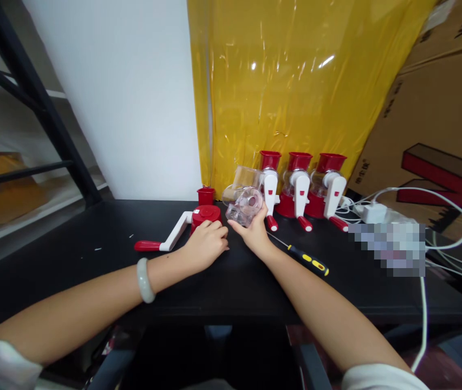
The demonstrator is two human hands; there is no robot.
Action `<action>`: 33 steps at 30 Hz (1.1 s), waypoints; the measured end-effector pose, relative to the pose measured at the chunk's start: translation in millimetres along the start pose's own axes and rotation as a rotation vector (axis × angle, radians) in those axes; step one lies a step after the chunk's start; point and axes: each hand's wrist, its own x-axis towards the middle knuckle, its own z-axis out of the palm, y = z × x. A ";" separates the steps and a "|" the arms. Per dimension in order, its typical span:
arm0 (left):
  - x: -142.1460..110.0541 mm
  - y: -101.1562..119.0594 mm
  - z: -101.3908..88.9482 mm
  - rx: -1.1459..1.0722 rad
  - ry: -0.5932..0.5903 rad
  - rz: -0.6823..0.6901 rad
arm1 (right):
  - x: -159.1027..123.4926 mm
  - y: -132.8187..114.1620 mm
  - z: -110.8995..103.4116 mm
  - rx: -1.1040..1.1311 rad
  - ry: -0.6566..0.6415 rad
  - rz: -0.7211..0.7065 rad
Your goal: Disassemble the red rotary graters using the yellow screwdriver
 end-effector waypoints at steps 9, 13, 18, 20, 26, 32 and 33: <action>7.7 -2.4 14.7 0.169 0.067 0.027 | 3.1 5.7 -0.2 -0.039 0.040 0.033; -1.5 -7.7 15.0 0.182 0.063 0.010 | 3.2 8.9 0.7 -0.023 0.041 0.025; -20.3 -13.4 -6.7 0.038 0.069 -0.058 | 2.7 12.2 0.6 0.046 0.008 0.015; -26.8 -24.8 -14.8 -0.086 0.131 -0.171 | 2.5 13.7 0.4 0.055 -0.004 0.006; -32.1 -83.2 -6.1 -0.670 0.011 -0.375 | 0.5 19.1 0.9 0.019 -0.008 0.011; -28.1 -97.9 3.2 -0.969 -0.074 -0.245 | -2.4 18.7 1.5 0.033 -0.035 0.044; -27.6 -95.5 2.0 -0.974 -0.054 -0.243 | -2.6 18.0 1.3 0.033 -0.036 0.039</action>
